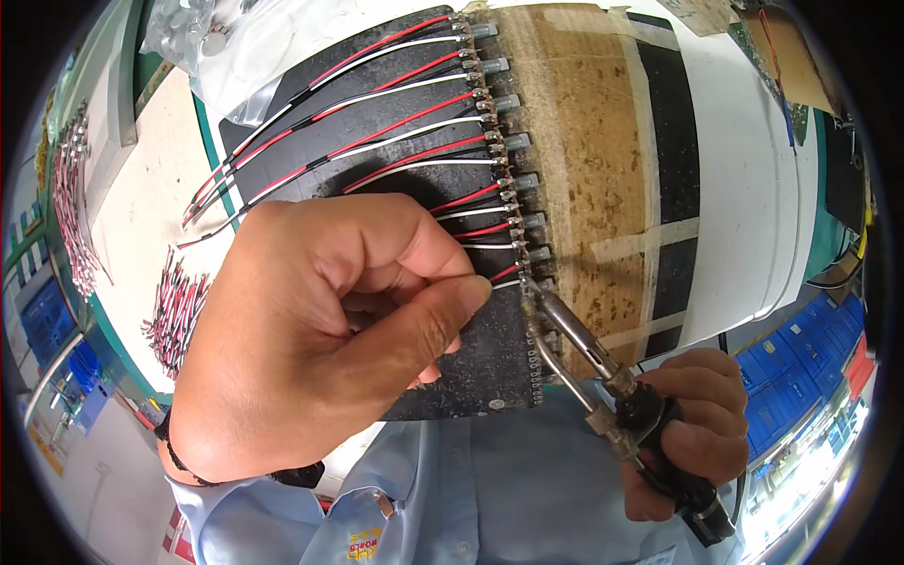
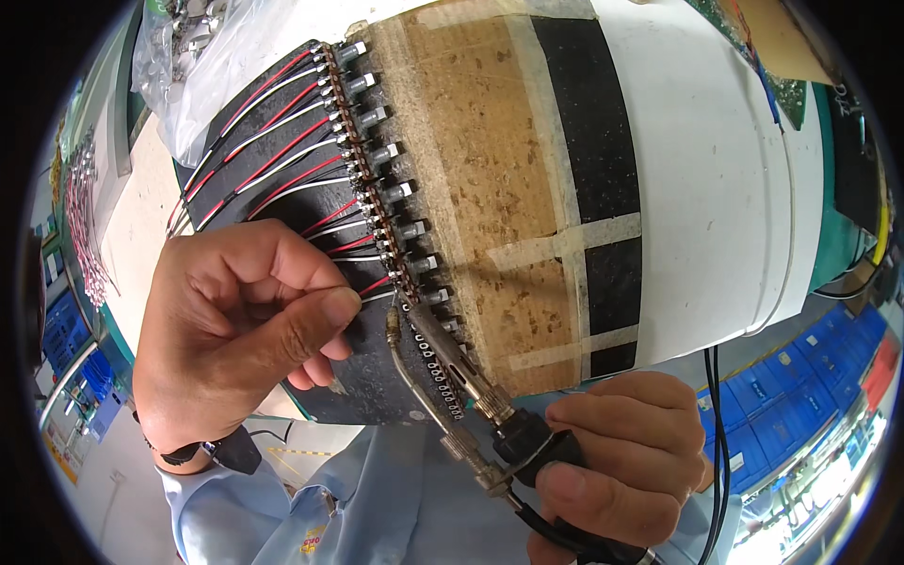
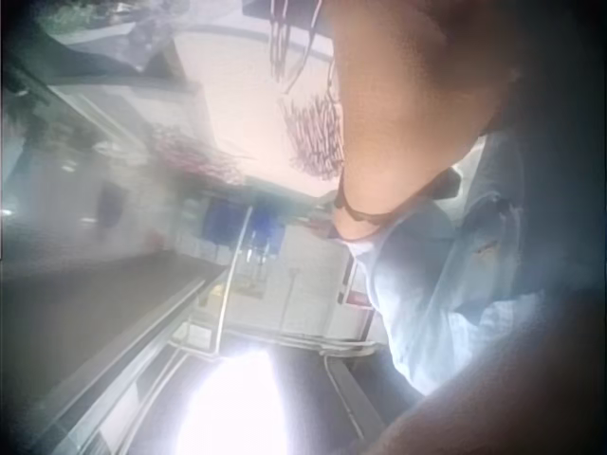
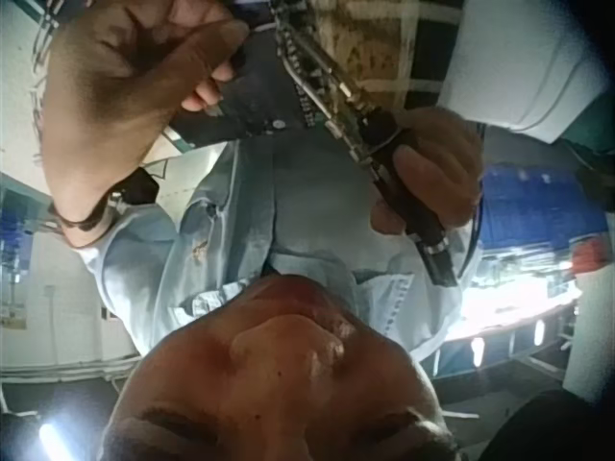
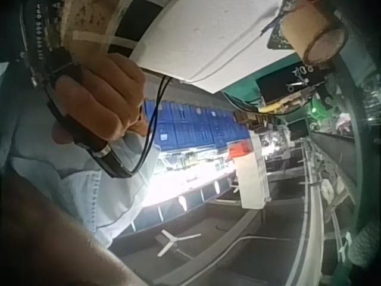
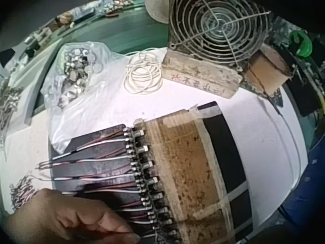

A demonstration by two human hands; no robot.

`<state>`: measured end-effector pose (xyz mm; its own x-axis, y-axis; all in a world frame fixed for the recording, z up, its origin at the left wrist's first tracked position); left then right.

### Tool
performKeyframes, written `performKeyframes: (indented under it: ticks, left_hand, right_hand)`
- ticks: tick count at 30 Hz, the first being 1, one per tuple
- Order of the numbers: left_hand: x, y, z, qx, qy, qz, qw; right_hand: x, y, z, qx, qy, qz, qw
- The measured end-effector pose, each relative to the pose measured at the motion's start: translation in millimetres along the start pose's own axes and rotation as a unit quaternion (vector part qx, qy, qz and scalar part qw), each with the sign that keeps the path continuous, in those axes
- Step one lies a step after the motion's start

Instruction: The person picks up a wire from a pile, aligns it with a terminal on a board, and solders the connection using a soldering iron. They repeat this process, selecting wires one by one and soldering them to the remaining terminals.

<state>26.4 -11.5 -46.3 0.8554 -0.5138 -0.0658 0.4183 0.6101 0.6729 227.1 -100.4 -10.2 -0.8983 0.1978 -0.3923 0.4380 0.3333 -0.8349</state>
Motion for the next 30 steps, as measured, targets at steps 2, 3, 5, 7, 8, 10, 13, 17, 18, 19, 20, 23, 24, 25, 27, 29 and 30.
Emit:
performKeyframes:
  ticks: [2,3,5,7,8,10,13,17,18,19,20,23,24,25,27,29,30]
  left_hand:
    - [0.1,0.1,-0.3,0.002,-0.001,0.002,1.000]
    - [0.1,0.1,-0.3,0.002,0.001,0.002,1.000]
    - [0.0,0.2,-0.1,0.004,0.003,0.005,1.000]
    - [-0.2,-0.7,-0.1,-0.001,0.006,0.004,1.000]
    - [-0.2,-0.7,-0.3,0.000,0.007,0.006,1.000]
    - [-0.3,-1.2,-0.6,0.000,0.009,0.000,1.000]
    - [-0.3,-1.9,-0.7,0.000,0.012,0.001,1.000]
    - [0.2,-2.3,-0.1,0.001,0.014,0.012,1.000]
    - [0.2,-3.0,-0.1,-0.003,0.014,0.011,1.000]
    - [0.3,-3.2,-0.1,-0.003,0.014,0.012,1.000]
    - [0.4,-2.7,0.0,0.001,0.014,0.017,1.000]
    - [0.1,-3.1,0.2,-0.005,0.012,0.020,1.000]
    - [0.0,-3.3,0.4,-0.007,0.012,0.022,1.000]
    - [-0.1,-3.3,0.5,-0.008,0.012,0.020,1.000]
    - [-0.2,-3.0,0.3,-0.005,0.011,0.019,1.000]
    - [-0.1,-2.4,0.0,0.002,0.010,0.022,1.000]
    - [-0.2,-2.7,0.1,0.001,0.011,0.023,1.000]
  right_hand:
    - [0.4,0.3,-0.5,-0.004,-0.006,0.002,1.000]
    - [1.0,0.0,-0.7,-0.008,-0.014,0.005,1.000]
    - [0.2,-0.6,-1.3,-0.013,-0.018,0.015,1.000]
    - [0.9,-0.1,-1.9,-0.019,-0.035,0.007,0.999]
    - [0.4,0.0,-2.1,-0.024,-0.036,0.004,0.999]
    - [0.3,0.1,-2.0,-0.034,-0.037,0.007,0.999]
    - [0.6,0.8,-1.4,-0.041,-0.039,0.002,0.998]
    - [-2.1,-0.1,0.4,-0.045,-0.010,0.002,0.999]
    - [-1.2,0.1,0.6,-0.042,-0.016,0.001,0.999]
    - [-1.1,0.0,0.7,-0.042,-0.017,0.002,0.999]
    - [-1.5,-0.7,0.6,-0.046,-0.016,0.003,0.999]
    - [0.5,0.9,-1.4,-0.038,-0.045,-0.007,0.998]
    - [0.9,0.8,-1.8,-0.039,-0.051,-0.006,0.998]
    - [0.8,0.8,-2.4,-0.039,-0.051,-0.005,0.998]
    - [0.2,0.5,-2.7,-0.041,-0.040,-0.003,0.998]
    - [-0.3,0.1,-1.9,-0.044,-0.020,0.001,0.999]
    - [0.7,0.2,-1.5,-0.040,-0.021,0.001,0.999]
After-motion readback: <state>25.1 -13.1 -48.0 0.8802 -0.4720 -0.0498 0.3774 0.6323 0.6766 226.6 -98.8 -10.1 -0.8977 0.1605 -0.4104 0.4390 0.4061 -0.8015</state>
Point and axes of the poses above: each hand's wrist, its own z-axis away from the middle knuckle, its own x-axis out of the palm, y = z × x, the point moved 7 cm from there along -z, towards the middle knuckle, and after that the axes turned 5 degrees about x, right-handed, at the moved point
